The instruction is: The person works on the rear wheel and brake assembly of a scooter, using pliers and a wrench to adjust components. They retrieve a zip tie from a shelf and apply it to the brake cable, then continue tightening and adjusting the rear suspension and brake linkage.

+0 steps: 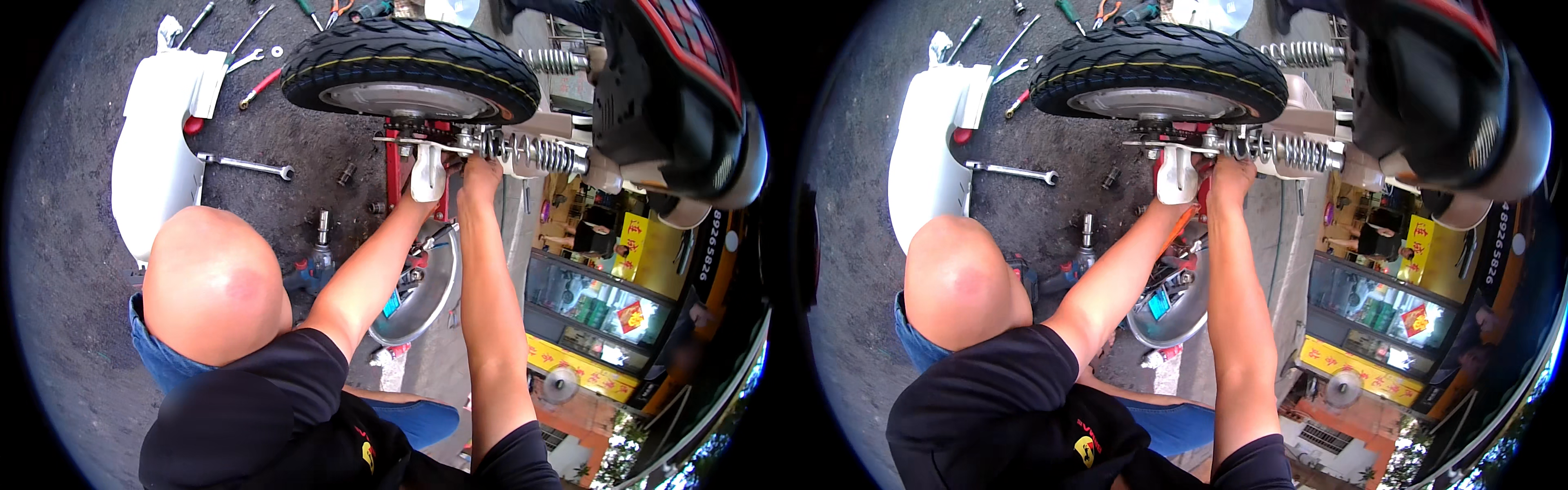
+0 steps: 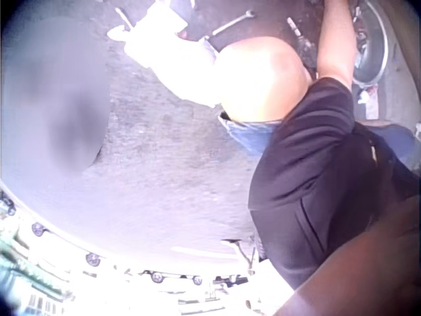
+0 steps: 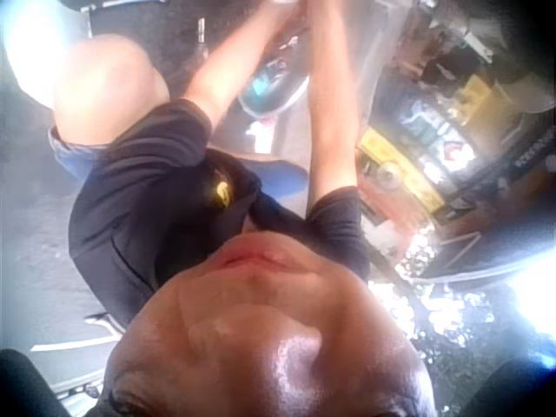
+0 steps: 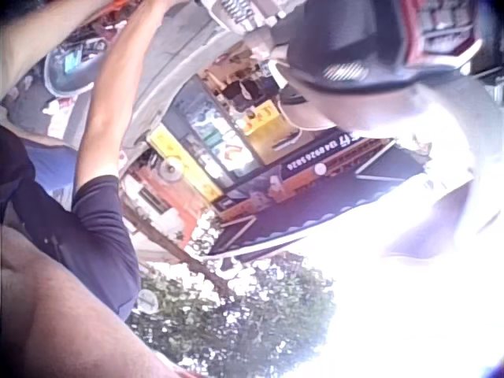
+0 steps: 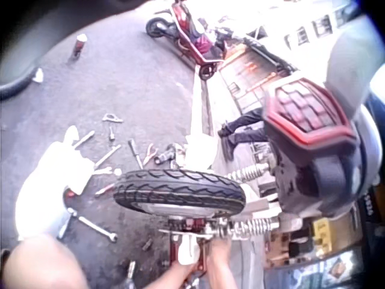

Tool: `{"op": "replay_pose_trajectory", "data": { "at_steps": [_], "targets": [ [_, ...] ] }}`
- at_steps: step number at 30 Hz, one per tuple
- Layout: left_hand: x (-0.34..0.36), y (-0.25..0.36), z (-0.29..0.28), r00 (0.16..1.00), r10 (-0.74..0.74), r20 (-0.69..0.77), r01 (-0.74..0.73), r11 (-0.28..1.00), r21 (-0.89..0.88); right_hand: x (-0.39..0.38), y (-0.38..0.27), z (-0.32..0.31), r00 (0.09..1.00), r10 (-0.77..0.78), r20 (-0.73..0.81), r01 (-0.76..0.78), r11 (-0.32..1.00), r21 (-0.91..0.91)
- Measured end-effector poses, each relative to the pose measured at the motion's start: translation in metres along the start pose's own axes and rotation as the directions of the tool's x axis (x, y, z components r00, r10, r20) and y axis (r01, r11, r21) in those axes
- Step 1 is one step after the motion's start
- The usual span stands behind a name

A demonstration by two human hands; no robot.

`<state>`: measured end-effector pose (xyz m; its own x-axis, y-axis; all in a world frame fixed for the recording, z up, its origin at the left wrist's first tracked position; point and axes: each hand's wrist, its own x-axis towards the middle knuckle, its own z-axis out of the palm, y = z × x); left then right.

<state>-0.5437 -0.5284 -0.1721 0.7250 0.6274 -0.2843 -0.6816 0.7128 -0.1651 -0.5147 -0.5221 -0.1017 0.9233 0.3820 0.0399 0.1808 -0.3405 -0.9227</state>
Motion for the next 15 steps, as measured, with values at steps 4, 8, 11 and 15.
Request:
{"op": "replay_pose_trajectory", "data": {
  "at_steps": [4, 8, 11, 15],
  "targets": [
    [0.012, -0.027, -0.017, 0.994, 0.063, 0.090, -0.060, 0.997, -0.038, 0.011, 0.013, -0.021, 0.999, -0.044, 0.000, 0.044, 0.999, -0.016],
    [0.010, -0.016, -0.018, 0.996, 0.025, 0.080, -0.016, 0.993, -0.115, 0.009, 0.025, -0.025, 0.998, 0.061, 0.000, -0.060, 0.978, -0.199],
    [0.014, -0.027, -0.018, 0.978, 0.064, 0.199, -0.033, 0.987, -0.155, 0.028, 0.027, -0.050, 0.985, 0.150, -0.082, -0.163, 0.968, -0.189],
    [0.037, -0.036, -0.041, 0.990, -0.106, 0.089, 0.116, 0.985, -0.126, 0.017, -0.001, 0.005, 0.950, 0.292, -0.115, -0.286, 0.956, 0.065]
  ]
}}
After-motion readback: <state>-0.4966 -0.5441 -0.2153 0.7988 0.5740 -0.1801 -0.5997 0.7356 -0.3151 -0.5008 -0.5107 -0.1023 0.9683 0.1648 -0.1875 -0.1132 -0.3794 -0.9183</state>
